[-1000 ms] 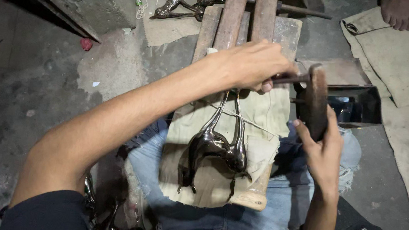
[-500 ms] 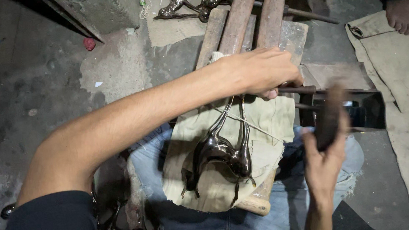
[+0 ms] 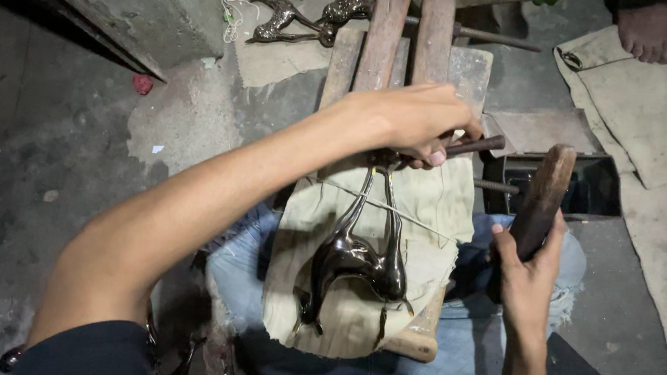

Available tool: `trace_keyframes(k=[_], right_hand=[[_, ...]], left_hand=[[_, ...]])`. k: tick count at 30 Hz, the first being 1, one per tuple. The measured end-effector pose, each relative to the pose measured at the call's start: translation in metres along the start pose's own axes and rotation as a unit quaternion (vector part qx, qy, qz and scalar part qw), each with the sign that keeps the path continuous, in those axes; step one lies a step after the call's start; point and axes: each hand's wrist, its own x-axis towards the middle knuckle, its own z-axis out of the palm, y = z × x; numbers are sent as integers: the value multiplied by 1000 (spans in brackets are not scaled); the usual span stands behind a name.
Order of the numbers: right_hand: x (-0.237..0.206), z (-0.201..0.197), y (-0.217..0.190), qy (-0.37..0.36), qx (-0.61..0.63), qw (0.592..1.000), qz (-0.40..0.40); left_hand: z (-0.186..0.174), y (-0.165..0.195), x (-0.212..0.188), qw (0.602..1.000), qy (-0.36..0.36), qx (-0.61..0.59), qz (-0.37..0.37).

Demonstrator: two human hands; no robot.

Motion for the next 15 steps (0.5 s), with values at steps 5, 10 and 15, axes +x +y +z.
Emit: trace_keyframes(k=[5,10,15], right_hand=[[9,-7,-1,-37,35,998,46],[12,-10,-7,-48,-145,973,-174],[12,-2,-8,23,103,994,21]], left_hand=[[4,5,11,994,19,99,42],[6,3,27,989,-22,142,19],[5,2,28,992,-55,116,19]])
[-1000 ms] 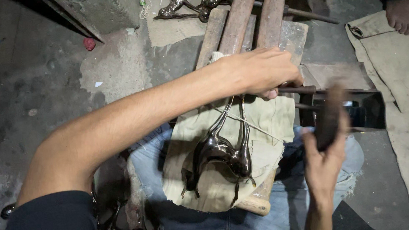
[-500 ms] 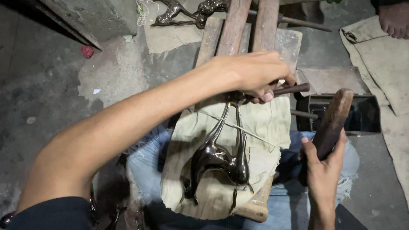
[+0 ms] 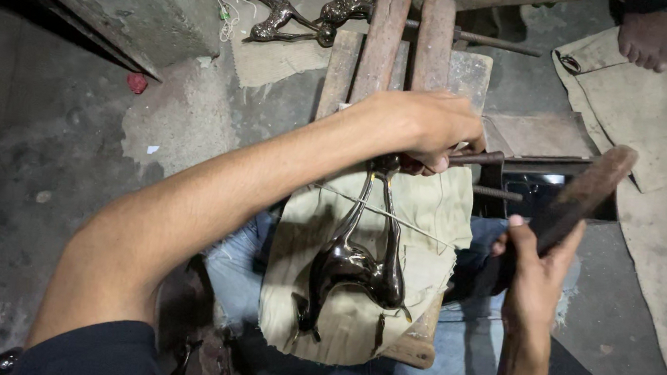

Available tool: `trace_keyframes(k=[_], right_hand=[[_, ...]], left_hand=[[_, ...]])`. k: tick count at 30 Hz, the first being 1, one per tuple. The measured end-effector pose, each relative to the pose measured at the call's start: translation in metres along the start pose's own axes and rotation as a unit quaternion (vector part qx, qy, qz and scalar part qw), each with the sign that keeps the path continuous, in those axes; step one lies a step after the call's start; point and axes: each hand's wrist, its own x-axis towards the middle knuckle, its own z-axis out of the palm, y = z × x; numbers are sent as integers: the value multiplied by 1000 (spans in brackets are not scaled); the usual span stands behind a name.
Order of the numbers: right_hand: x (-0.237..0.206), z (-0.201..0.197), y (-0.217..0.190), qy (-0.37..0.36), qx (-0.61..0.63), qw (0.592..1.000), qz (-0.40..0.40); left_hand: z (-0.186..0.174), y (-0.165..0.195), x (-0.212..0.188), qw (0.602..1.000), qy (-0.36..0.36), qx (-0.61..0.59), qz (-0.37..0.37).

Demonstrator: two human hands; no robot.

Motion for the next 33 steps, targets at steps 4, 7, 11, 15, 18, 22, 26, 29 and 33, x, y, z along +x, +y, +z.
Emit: trace_keyframes(k=[4,7,11,15,18,22,26,29,33], right_hand=[[-2,2,-2,-60,-347,897,-269],[-1,2,-6,9,-22,1000,16],[6,-1,-16,-51,-228,969,-81],[15,-3,-26,-78,-221,957,-169],[19,-2,-32,-54,-129,986,-90],[21,5,-41,-89,-379,874,-289],[20,16,-58,-45,-245,944,-218],[15,22,-75,-32,-297,907,-296],[11,24,-94,-48,-332,891,-307]], left_hand=[[-1,7,-3,999,-17,-14,-23],[0,5,-8,999,15,-24,-15],[10,0,-10,998,24,-31,-52],[20,-2,-22,957,270,52,93],[23,2,-39,975,211,-58,32],[26,4,-65,949,299,-66,77],[34,9,-66,940,329,-41,78],[47,7,-75,928,361,-57,77],[63,8,-79,914,397,-59,64]])
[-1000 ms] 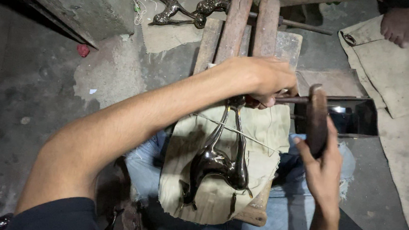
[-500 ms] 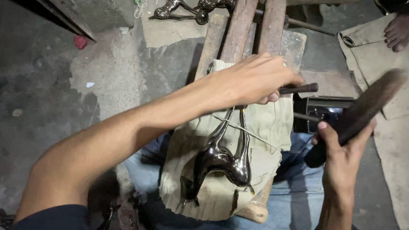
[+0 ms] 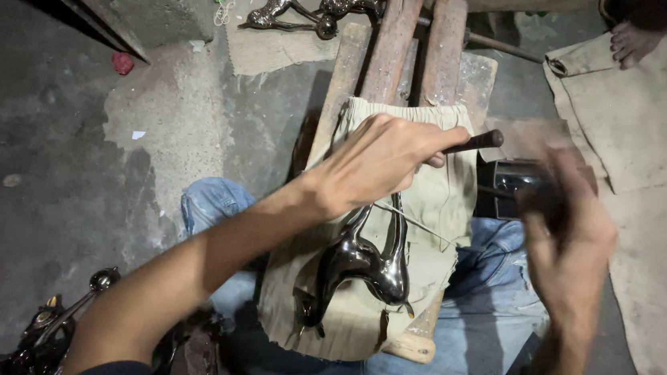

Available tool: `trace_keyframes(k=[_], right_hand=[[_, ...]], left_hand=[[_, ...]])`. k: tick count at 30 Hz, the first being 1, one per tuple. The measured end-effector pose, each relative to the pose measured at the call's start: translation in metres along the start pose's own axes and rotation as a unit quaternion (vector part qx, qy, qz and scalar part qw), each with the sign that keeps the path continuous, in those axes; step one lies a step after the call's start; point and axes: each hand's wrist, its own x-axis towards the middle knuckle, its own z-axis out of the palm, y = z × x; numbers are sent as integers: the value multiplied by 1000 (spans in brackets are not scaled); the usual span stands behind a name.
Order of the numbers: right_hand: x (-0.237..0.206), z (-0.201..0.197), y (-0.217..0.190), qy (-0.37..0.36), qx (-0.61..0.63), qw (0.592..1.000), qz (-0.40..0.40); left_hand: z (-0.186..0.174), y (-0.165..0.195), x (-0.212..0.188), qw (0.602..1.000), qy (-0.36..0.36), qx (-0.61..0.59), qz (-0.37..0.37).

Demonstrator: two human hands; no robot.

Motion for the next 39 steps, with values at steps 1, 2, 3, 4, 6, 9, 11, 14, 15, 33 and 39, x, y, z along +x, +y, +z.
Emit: trace_keyframes(k=[1,2,3,4,6,9,11,14,15,33,39], right_hand=[[2,-4,-2,-55,-140,983,-108],[3,-4,-3,-16,-29,999,-20],[3,-3,-4,25,82,994,68],[3,-6,-4,30,72,995,59],[3,-5,-2,5,-67,996,-53],[0,-3,2,25,60,997,45],[-2,-1,8,24,145,982,117],[-8,3,18,1,98,992,79],[-10,8,20,24,137,986,88],[-72,16,31,15,12,994,110],[-132,32,95,103,22,960,258]], left_hand=[[1,-1,-2,1000,10,-5,6],[3,-2,-4,1000,19,-11,11],[5,-2,-5,1000,19,-8,15],[6,-3,-5,1000,20,-5,20],[7,-4,-4,1000,5,2,7],[5,-6,0,1000,-25,5,3],[1,-9,8,999,7,-4,44],[-4,-11,17,998,-54,-32,27],[-5,-11,21,997,-62,-23,35],[5,-23,61,975,-190,-57,102],[-3,-35,73,964,-242,-108,-8]])
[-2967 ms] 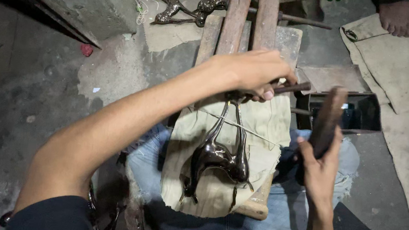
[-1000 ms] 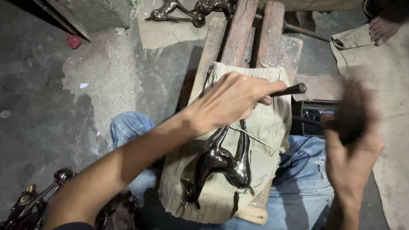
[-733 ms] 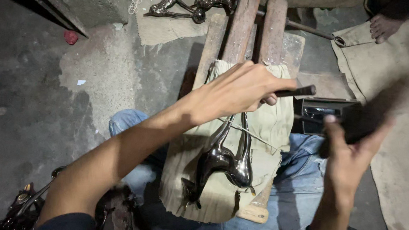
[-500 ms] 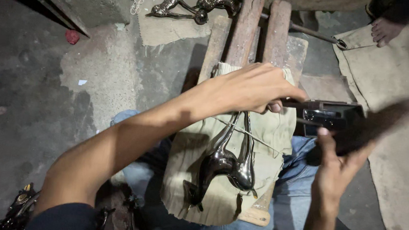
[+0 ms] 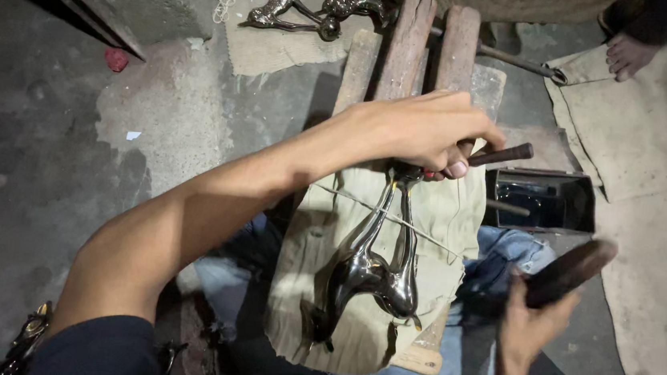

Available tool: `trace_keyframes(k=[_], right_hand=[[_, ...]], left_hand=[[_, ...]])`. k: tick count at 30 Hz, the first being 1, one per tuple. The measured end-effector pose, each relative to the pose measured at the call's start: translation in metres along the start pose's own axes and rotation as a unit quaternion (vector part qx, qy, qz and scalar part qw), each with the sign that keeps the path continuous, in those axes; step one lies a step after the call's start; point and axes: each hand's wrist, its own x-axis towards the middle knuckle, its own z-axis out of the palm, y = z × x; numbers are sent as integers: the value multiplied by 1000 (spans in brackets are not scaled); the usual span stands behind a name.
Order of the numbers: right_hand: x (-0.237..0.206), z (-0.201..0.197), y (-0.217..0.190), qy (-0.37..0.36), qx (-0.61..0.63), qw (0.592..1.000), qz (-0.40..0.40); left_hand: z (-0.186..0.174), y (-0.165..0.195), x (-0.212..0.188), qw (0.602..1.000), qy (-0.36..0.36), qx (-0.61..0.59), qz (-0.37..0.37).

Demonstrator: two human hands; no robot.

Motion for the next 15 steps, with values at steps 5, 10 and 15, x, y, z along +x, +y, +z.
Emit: trace_keyframes(k=[5,10,15], right_hand=[[9,-8,32,-34,5,999,30],[40,-10,-22,-37,161,984,64],[57,4,-80,-122,128,984,-2]], left_hand=[[-1,-8,6,999,-36,-23,9],[-1,-12,12,997,-58,-44,13],[1,-12,6,998,-55,-42,13]])
